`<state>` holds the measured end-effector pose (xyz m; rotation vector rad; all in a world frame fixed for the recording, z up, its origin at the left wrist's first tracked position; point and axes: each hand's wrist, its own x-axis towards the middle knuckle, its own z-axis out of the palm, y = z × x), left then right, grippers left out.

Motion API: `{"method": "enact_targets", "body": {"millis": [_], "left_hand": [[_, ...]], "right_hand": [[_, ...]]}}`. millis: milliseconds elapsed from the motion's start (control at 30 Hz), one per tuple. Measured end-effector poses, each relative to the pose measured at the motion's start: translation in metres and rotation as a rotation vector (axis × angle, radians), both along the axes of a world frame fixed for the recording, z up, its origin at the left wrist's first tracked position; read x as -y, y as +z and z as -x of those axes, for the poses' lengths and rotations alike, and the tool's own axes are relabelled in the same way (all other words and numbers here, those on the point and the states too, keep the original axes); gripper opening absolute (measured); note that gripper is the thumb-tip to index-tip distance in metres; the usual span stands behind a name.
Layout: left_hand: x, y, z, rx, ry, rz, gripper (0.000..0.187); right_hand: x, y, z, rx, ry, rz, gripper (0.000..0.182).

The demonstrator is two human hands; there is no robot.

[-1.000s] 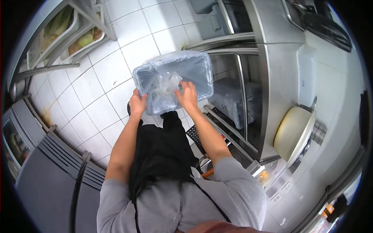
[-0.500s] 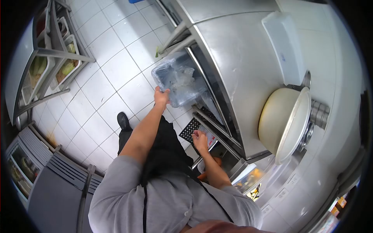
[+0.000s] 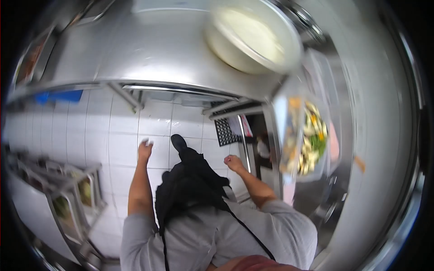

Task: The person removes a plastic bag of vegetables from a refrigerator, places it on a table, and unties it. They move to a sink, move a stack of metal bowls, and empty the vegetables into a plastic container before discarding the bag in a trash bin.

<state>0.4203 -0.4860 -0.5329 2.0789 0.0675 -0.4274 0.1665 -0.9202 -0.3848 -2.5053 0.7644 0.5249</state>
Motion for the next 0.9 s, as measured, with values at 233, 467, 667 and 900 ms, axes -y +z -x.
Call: {"method": "enact_targets", "body": {"millis": [233,467,667,900], "left_hand": [[-0.030,-0.025,0.042,-0.391,-1.079,-0.553,0.043],[0.169,0.090,-0.114,-0.595,-0.588,-0.483,0.027],[0.309,0.084,-0.121,-0.456,-0.444,-0.176,0.049],[0.519,0.200,-0.146,-0.428,-0.457,0.093,0.041]], "right_hand": [[0.056,0.010,0.054,-0.021,-0.352,-0.058,0.026],[0.211,0.031,-0.033,0.024,-0.446,-0.188,0.027],[0.283,0.147,-0.012,0.148,-0.504,-0.838,0.026],[0.488,0.249,0.039,0.659,-0.826,-0.742,0.028]]}}
